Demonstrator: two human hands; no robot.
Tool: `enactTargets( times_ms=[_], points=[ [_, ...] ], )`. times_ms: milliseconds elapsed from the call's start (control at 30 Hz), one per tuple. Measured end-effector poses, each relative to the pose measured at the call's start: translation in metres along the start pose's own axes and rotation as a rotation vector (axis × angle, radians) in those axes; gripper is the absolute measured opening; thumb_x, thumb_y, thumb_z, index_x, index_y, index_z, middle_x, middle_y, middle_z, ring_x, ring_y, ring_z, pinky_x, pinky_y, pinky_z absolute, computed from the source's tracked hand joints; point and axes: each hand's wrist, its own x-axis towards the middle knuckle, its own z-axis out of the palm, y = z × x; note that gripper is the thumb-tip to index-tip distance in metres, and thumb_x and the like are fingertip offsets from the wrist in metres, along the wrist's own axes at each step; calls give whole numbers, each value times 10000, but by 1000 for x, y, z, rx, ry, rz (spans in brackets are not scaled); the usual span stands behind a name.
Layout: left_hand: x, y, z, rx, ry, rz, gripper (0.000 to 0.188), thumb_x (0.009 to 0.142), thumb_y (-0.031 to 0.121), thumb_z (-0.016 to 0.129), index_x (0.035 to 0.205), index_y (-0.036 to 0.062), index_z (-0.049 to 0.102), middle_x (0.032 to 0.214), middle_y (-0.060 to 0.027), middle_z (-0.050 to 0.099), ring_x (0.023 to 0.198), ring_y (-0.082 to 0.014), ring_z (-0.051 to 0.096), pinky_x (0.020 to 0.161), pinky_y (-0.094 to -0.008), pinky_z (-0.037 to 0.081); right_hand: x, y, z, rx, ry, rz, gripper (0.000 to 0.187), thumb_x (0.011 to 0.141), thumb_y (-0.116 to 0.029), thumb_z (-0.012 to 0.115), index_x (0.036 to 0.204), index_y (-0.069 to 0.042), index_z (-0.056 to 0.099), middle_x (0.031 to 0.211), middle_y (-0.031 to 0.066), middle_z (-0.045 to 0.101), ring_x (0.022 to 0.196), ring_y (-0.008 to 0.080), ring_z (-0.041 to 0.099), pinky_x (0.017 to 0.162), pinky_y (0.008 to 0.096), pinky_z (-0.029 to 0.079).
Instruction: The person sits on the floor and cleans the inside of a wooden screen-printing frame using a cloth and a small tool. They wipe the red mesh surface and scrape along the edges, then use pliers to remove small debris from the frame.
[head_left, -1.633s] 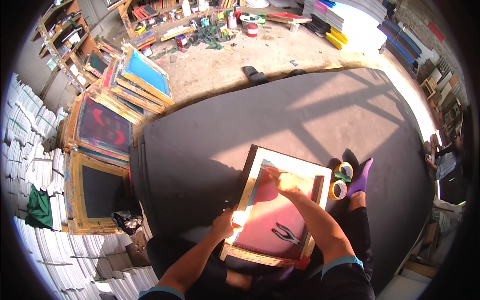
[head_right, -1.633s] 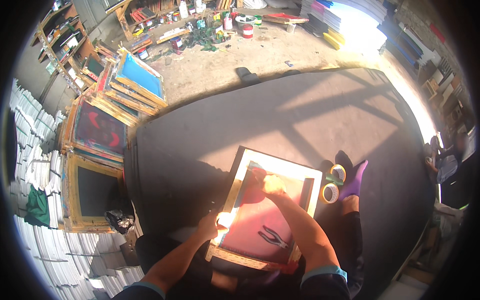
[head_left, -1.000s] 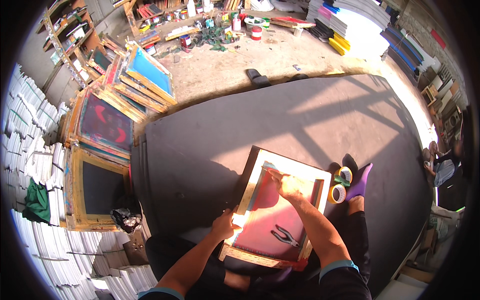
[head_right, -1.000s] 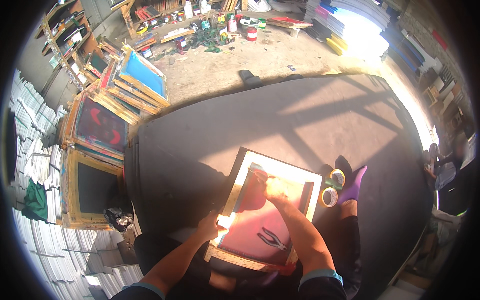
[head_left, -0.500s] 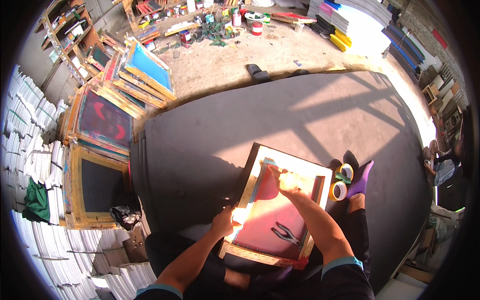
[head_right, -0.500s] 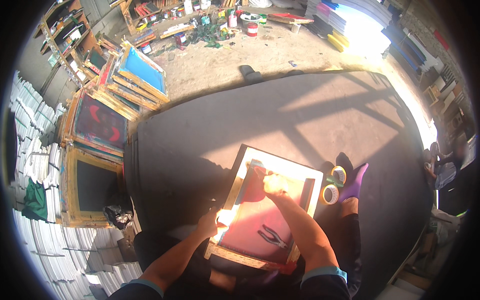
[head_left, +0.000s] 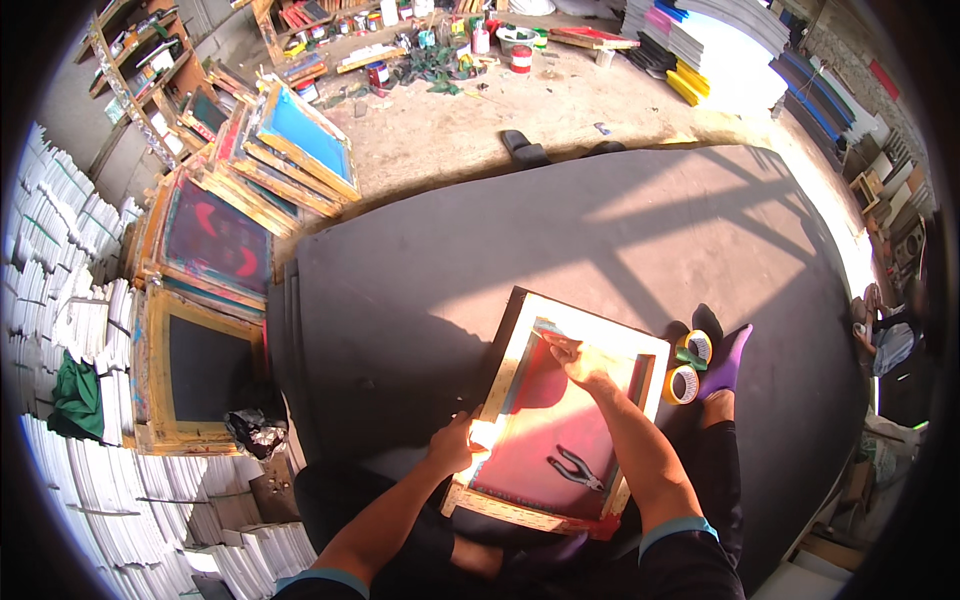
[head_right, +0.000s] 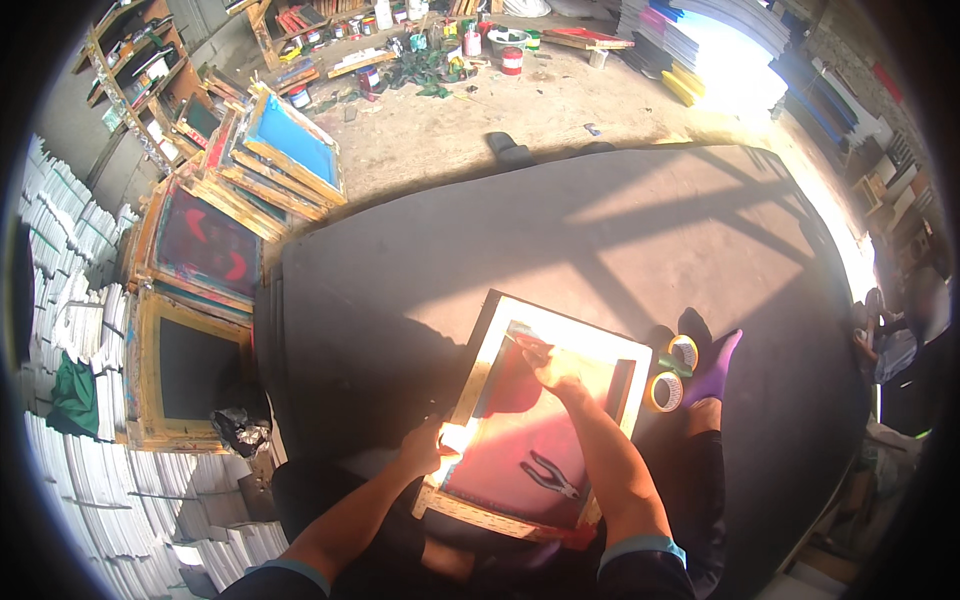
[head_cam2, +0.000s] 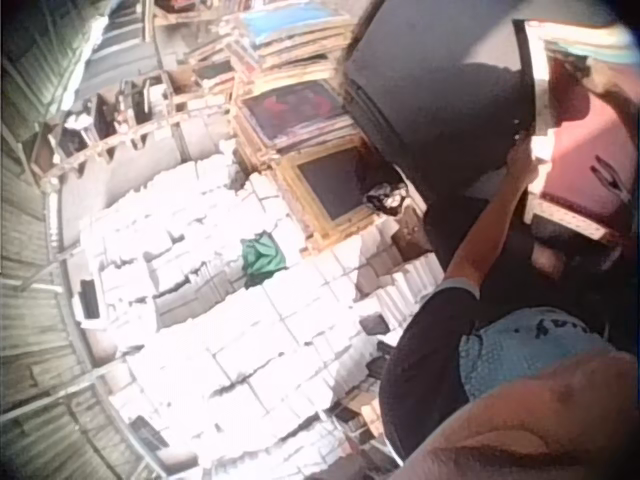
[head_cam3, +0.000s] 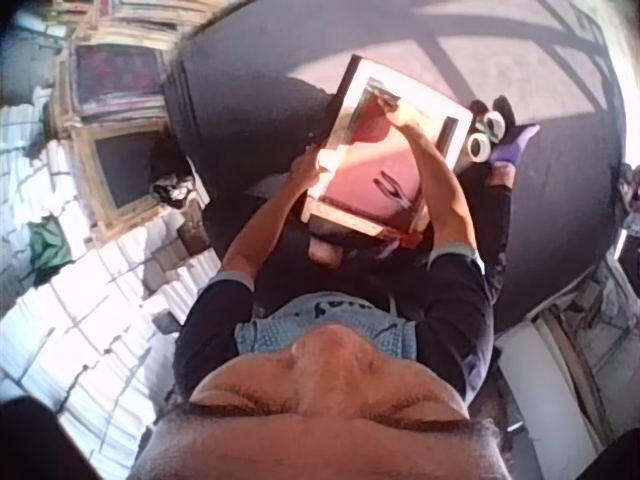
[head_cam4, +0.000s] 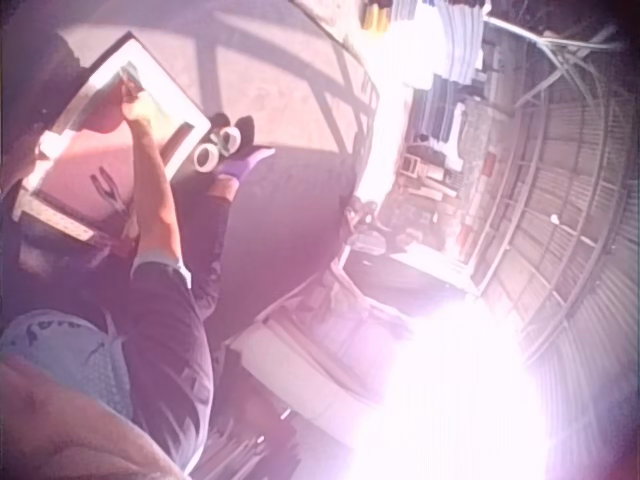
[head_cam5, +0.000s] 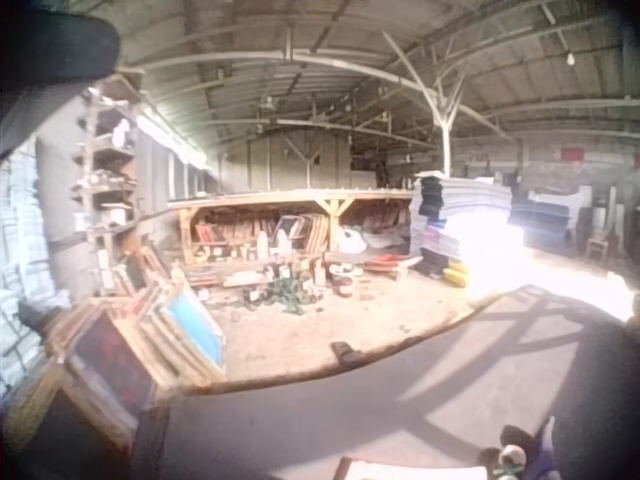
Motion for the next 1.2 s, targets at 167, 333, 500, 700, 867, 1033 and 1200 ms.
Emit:
enactTargets(
  times_ms=[167, 333, 500, 700, 867, 1033, 1200],
  points=[
    [1, 0, -2, -22, -21, -15, 923, 867, 401, 847, 1635, 205, 374, 1224, -135, 628, 1033, -414, 713, 862, -527, 582, 1, 17, 6, -49, 71, -130, 326, 1050, -259, 664, 1360, -193, 741, 1125, 122, 796, 863, 301, 784, 785, 370, 623],
    [-2, 3, -5, -20, -12, 1, 932, 869, 419, 844, 1642, 227, 361, 1231, -151, 628, 1050, -427, 710, 873, -533, 583, -11, 0, 0, -545, 307, -348, 408, 1083, -350, 563, 1482, -304, 637, 588, 62, 642, 465, 250, 585, 501, 393, 507],
    [2, -24, 21, 10, 82, 100, 925, 877, 422, 833, 1645, 236, 352, 1284, -171, 624, 1051, -434, 716, 872, -533, 590, -5, -7, -8, 220, -44, 115, 366, 1075, -313, 651, 1383, -128, 717, 787, 13, 674, 557, 112, 536, 518, 306, 457],
    [10, -1, 15, 14, 23, 83, 951, 867, 446, 835, 1650, 217, 346, 1279, -169, 633, 1042, -429, 722, 881, -529, 593, -4, 55, -6, 673, -137, 112, 371, 1082, -265, 648, 1386, -58, 701, 769, 0, 595, 594, 79, 502, 571, 262, 462],
    [1, -2, 6, 15, 36, 43, 997, 828, 442, 850, 1658, 223, 342, 1277, -158, 635, 1037, -409, 729, 882, -518, 598, 5, 26, 15, 165, 147, -136, 386, 1088, -331, 646, 1399, -109, 698, 773, 31, 632, 540, 104, 509, 509, 274, 446],
    [-2, -10, 6, 1, 16, 7, 1042, 789, 439, 865, 1662, 230, 337, 1275, -154, 638, 1046, -396, 733, 889, -510, 604, 21, -35, -34, 869, -387, 727, 382, 1079, -429, 641, 1305, -126, 693, 699, 9, 567, 478, 106, 431, 414, 278, 324],
    [0, -6, 7, -54, 25, 28, 1033, 797, 436, 865, 1662, 237, 335, 1276, -159, 635, 1038, -399, 732, 878, -504, 608, 16, 1, -33, 579, -261, 338, 360, 1053, -360, 668, 1245, -66, 747, 801, 70, 689, 528, 144, 540, 439, 322, 406]
  ],
)
